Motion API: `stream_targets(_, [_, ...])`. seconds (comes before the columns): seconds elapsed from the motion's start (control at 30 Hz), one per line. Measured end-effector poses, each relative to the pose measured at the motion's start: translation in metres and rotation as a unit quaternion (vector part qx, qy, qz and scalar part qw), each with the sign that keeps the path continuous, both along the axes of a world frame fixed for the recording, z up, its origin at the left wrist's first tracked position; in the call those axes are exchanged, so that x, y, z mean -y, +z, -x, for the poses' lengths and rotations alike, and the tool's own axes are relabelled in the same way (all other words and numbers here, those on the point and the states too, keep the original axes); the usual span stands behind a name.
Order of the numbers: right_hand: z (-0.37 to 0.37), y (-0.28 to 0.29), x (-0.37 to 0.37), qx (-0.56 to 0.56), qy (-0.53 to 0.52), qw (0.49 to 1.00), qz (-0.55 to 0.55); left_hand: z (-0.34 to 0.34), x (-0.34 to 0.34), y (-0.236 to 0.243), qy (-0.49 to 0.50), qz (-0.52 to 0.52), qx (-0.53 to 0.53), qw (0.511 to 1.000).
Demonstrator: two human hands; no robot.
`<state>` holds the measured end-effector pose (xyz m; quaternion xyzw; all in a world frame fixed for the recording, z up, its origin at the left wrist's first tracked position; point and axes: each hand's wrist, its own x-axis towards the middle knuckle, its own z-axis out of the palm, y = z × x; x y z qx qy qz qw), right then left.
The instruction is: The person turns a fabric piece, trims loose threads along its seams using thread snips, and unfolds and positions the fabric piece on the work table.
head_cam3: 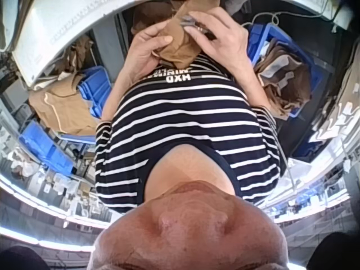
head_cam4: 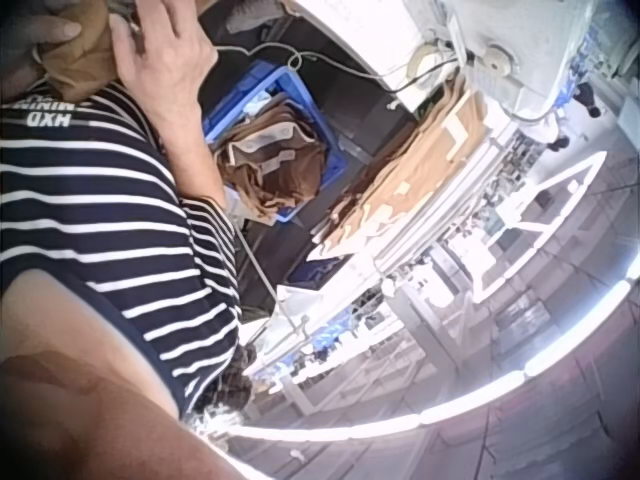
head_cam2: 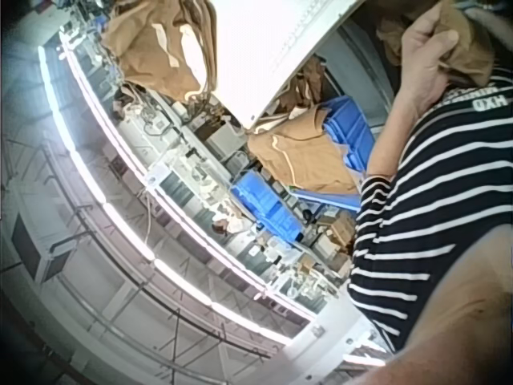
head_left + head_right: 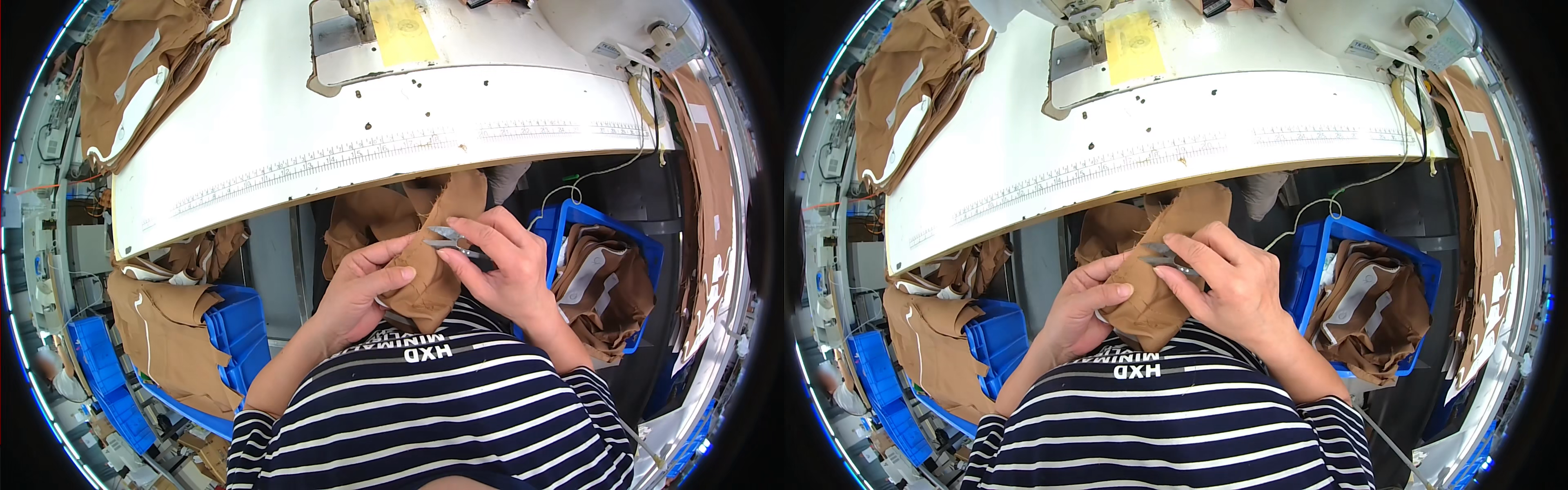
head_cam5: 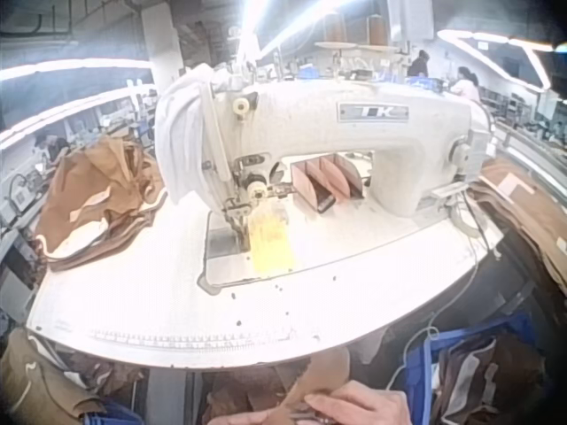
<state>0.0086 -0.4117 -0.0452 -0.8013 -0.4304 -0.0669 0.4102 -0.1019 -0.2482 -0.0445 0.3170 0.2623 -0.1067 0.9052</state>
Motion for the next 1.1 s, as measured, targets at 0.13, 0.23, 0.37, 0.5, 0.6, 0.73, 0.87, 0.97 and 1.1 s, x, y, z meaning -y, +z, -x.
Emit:
stream_targets(0.13, [-0.0001,-0.0012,-0.0004,0.003,0.004,1.000,-0.005,0.0004,-0.0007,-0.0016,-0.014,0.007,0.019,1.000])
stream_targets(0.23, [-0.0001,-0.0007,0.0011,0.004,0.000,1.000,-0.002,0.0015,-0.0007,-0.0036,-0.013,0.004,0.016,1.000])
stream_targets(0.37, [-0.0001,-0.0010,0.0026,0.002,-0.003,1.000,0.000,0.0012,-0.0003,-0.0018,-0.015,0.004,0.017,1.000])
stream_targets(0.5, [-0.0002,0.0007,0.0027,0.006,-0.001,1.000,0.004,0.0015,-0.0001,-0.0020,-0.014,0.002,0.013,1.000])
stream_targets(0.6, [-0.0005,0.0007,0.0025,0.008,0.002,1.000,0.003,0.0014,0.0002,-0.0016,-0.015,0.004,0.012,1.000])
stream_targets(0.73, [0.0003,0.0008,0.0014,0.012,-0.002,1.000,0.000,0.0016,0.0005,-0.0017,-0.014,0.004,0.009,1.000])
stream_targets(0.87, [0.0005,0.0030,0.0026,0.012,-0.001,1.000,0.005,0.0024,0.0000,-0.0035,-0.014,0.010,0.012,1.000])
stream_targets(0.97, [0.0006,0.0024,0.0031,0.010,-0.002,1.000,0.003,0.0021,0.0003,-0.0022,-0.015,0.008,0.014,1.000])
stream_targets(1.1, [0.0002,0.0017,0.0026,0.013,-0.001,1.000,0.004,0.0013,0.0001,-0.0018,-0.017,0.006,0.016,1.000])
